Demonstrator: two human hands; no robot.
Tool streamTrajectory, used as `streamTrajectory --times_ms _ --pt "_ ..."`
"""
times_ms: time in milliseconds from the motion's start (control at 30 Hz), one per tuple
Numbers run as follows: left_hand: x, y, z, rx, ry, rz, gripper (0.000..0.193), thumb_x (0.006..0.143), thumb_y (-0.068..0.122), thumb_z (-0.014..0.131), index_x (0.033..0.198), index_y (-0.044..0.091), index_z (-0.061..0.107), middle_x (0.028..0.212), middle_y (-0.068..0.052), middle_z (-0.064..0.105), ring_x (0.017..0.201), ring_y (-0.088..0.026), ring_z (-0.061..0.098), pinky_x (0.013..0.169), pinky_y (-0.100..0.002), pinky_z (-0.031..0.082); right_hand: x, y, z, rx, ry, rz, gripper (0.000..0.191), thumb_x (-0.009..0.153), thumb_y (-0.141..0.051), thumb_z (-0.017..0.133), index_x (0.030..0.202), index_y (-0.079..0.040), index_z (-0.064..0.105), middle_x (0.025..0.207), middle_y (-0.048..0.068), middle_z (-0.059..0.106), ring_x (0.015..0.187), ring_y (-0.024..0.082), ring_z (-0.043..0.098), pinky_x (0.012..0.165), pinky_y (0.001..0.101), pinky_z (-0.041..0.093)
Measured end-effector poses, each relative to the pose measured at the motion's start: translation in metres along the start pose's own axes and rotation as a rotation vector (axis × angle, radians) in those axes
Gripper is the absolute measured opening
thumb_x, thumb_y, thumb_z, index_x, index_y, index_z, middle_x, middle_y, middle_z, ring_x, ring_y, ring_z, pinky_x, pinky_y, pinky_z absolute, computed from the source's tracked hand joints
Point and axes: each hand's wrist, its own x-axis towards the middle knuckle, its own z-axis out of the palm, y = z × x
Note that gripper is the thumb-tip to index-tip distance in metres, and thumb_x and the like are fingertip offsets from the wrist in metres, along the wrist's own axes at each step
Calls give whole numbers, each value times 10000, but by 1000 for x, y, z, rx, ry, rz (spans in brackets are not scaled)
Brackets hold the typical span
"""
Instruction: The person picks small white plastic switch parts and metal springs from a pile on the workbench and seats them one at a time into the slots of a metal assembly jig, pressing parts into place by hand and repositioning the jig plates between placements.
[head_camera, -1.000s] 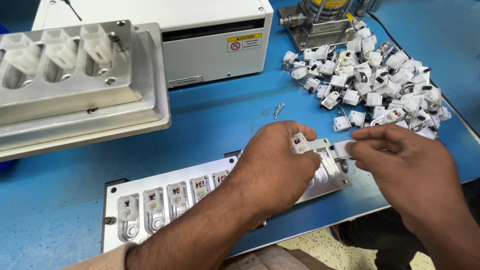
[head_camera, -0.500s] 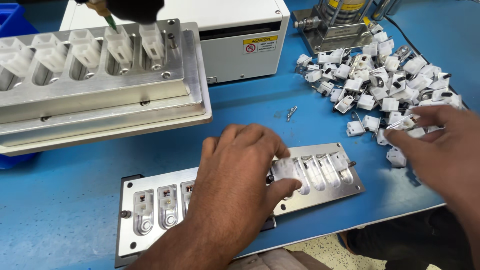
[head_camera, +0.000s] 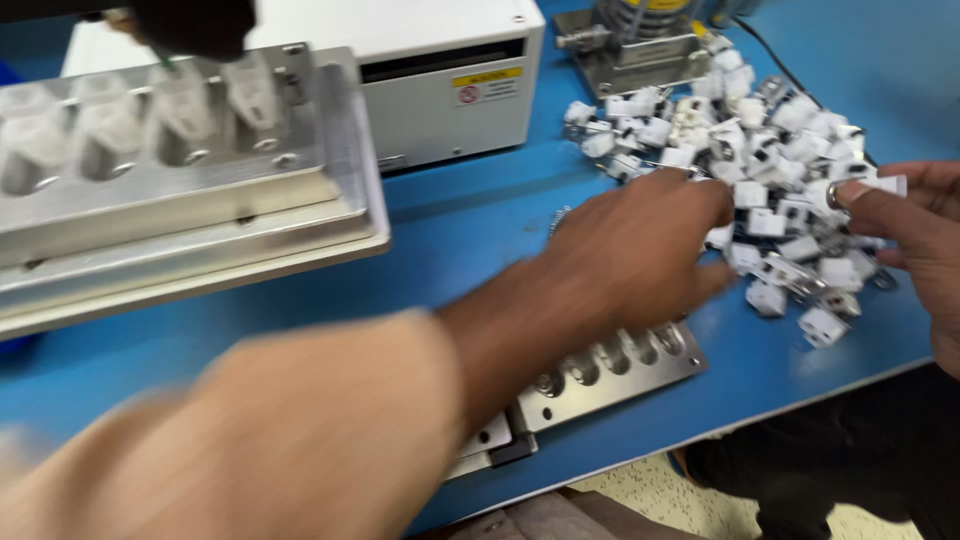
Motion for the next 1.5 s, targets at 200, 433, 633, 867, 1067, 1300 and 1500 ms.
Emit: streamTrajectory --times_ms 200,433,633,867,1067,1300,1500 --pt "86 -16 58 323 -10 113 285 888 55 644 1166 79 704 1325 -154 593 1162 -356 659 925 -485 568 -46 -31 -29 207 -51 -40 314 996 -130 680 1269 -40 553 1148 187 700 1105 238 733 945 417 603" --pt "84 -25 49 343 90 167 256 876 43 682 1128 20 715 1192 -231 650 1064 -396 698 856 -469 605 -101 -80 -23 523 -438 93 379 866 6 725 1237 64 669 1113 190 744 1081 283 784 905 413 581" --pt "53 -19 14 -218 269 -205 260 751 270 818 851 31 791 903 -127 805 843 -225 776 783 -360 613 -100 -104 23 -190 -487 -43 366 845 -281 870 1175 -146 788 1008 25 745 946 184 650 809 330 550" --pt "13 -22 15 -1294 469 -388 168 828 158 726 909 12 738 753 -47 711 677 -123 664 608 -283 570 -93 -121 32 -56 -469 -294 363 884 -290 808 1199 -117 758 1051 20 766 826 145 683 650 289 560" --pt "-22 -11 5 -1218 392 -487 195 818 175 725 919 9 744 744 -61 698 624 -119 593 555 -289 493 -90 -151 27 361 -233 -227 454 849 -165 753 1260 -27 622 1054 8 669 904 79 690 740 225 581" --pt "-77 -9 -10 -809 406 -504 405 878 336 739 1167 58 687 944 -25 693 771 -82 659 650 -288 551 -98 -154 34 275 -388 190 331 877 -140 808 1170 -23 712 851 94 779 764 110 699 669 248 539" --pt "-104 -17 -19 -865 363 -563 320 932 313 676 1119 60 740 856 -44 695 735 -112 644 646 -315 566 -111 -161 47 29 -444 183 344 813 -196 869 1101 -28 787 789 66 762 640 98 684 558 272 546"
